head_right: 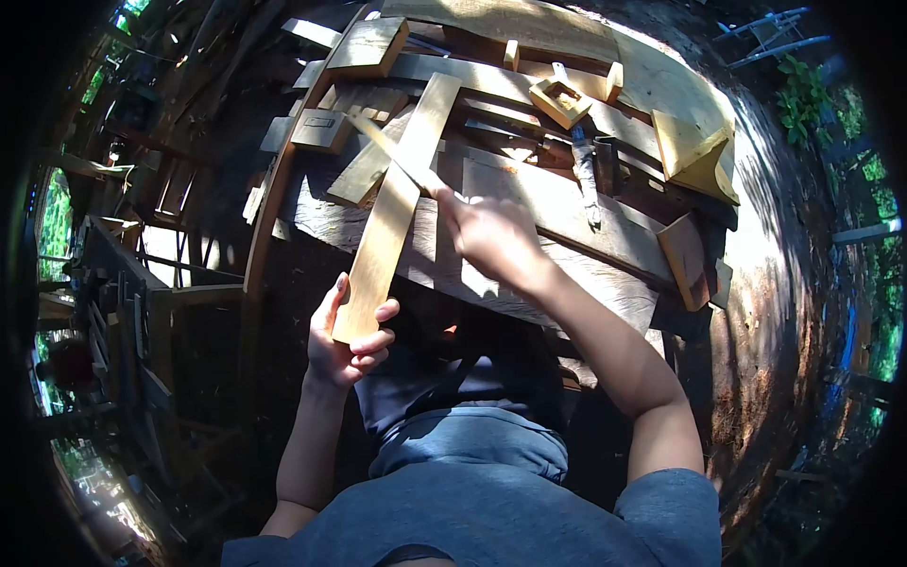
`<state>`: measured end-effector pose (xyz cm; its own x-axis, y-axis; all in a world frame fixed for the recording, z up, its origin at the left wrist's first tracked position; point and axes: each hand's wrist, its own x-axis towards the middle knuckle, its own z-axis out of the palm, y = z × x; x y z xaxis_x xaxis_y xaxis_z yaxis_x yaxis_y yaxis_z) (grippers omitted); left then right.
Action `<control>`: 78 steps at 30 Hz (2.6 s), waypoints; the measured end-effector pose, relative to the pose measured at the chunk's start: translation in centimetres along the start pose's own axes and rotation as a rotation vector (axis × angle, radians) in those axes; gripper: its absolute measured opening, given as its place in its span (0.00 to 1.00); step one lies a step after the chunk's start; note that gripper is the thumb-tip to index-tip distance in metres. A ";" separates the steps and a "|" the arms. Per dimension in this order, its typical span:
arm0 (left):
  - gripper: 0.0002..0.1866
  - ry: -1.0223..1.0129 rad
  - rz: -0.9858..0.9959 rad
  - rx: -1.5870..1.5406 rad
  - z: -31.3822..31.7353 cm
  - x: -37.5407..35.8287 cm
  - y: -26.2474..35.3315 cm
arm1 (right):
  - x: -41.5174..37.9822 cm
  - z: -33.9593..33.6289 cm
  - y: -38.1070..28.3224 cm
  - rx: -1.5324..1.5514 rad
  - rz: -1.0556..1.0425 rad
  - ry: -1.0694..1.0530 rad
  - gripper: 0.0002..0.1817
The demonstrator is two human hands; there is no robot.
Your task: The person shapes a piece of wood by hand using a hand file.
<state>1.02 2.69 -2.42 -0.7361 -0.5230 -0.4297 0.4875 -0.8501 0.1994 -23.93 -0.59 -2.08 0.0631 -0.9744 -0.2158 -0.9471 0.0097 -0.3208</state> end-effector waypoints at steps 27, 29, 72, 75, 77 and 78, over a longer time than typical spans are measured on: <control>0.23 0.082 0.020 0.009 0.4 -0.3 -0.4 | 10.1 -1.2 2.7 0.149 0.166 0.208 0.22; 0.22 0.081 0.011 0.170 0.2 -0.1 -0.1 | 6.0 3.3 3.1 0.219 -0.070 0.374 0.17; 0.44 0.367 0.094 1.275 5.0 -0.1 0.2 | 10.7 -0.3 5.1 0.155 0.124 0.471 0.26; 0.44 0.382 0.063 1.320 4.7 0.0 0.9 | 5.5 -0.8 3.1 0.339 0.104 0.206 0.25; 0.44 0.358 0.058 1.322 4.3 -0.1 1.0 | 1.7 4.0 2.3 0.142 -0.083 0.382 0.25; 0.44 0.362 0.044 1.312 4.0 -0.3 0.7 | -0.7 3.0 0.5 0.048 -0.014 0.181 0.32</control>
<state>-0.37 1.98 1.39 -0.4694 -0.6781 -0.5655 -0.4430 -0.3732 0.8152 -23.46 0.73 -4.84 0.0141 -0.9990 -0.0432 -0.9302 0.0028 -0.3670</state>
